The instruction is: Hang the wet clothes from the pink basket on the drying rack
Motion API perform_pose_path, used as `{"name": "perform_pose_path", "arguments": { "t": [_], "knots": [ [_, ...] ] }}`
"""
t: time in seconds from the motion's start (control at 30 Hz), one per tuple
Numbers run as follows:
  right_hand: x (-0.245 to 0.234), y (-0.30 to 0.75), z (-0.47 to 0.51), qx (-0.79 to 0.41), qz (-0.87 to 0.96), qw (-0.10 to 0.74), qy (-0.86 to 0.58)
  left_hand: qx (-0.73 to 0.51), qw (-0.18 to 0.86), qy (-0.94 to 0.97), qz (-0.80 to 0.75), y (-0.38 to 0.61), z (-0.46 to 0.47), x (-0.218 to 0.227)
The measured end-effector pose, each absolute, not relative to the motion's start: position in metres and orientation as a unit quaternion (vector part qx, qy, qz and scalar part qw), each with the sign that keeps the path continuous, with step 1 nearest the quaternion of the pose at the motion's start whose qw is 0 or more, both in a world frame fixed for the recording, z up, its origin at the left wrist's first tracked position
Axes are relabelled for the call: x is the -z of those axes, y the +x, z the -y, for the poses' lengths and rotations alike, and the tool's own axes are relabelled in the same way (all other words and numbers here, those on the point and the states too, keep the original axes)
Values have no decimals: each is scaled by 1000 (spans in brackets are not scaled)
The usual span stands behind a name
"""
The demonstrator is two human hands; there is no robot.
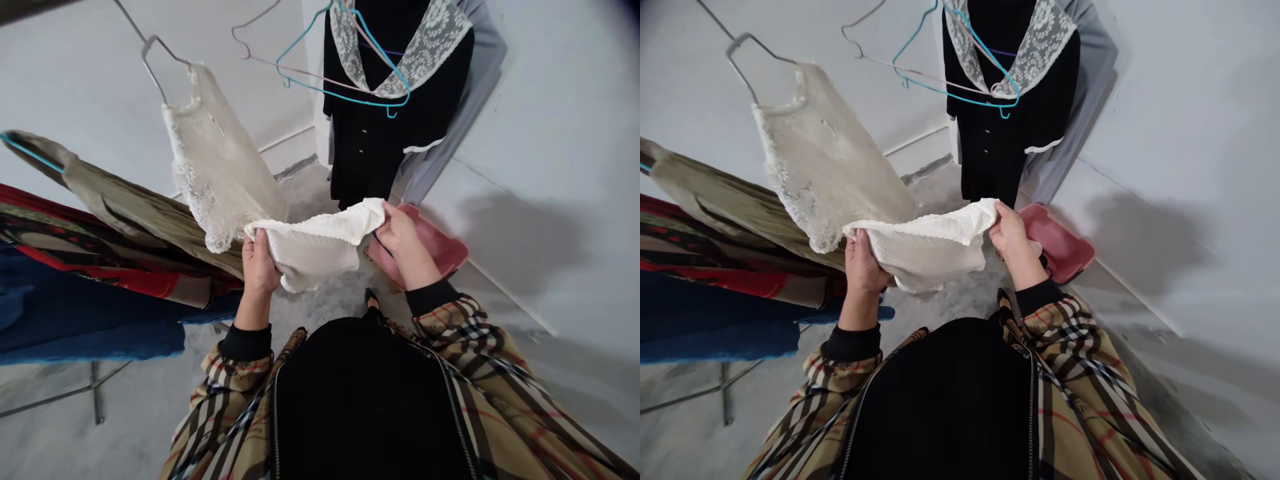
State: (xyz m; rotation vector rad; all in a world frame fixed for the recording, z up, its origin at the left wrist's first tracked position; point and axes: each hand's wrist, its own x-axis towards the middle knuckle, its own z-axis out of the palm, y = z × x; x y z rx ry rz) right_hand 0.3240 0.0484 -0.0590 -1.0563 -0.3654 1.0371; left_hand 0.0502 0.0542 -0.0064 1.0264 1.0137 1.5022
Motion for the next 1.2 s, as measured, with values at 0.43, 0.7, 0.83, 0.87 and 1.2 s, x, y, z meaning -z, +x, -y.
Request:
{"name": "perform_pose_path", "arguments": {
  "t": [0.43, 0.7, 0.83, 0.87, 1.2],
  "knots": [
    [53, 262, 10, -603, 209, 558, -531, -550, 525, 497, -419, 74, -26, -5],
    [33, 219, 40, -627, 329, 540, -455, -412, 372, 776, -300, 97, 28, 44],
    [35, 231, 35, -607, 207, 618, -454, -375, 435, 789, -217, 83, 40, 52],
    [33, 235, 35, -603, 184, 633, -449, -382, 466, 766, -225, 79, 41, 56],
    [3, 267, 45, -633, 267, 580, -437, -405, 506, 636, -418, 87, 11, 78]
  ]
}}
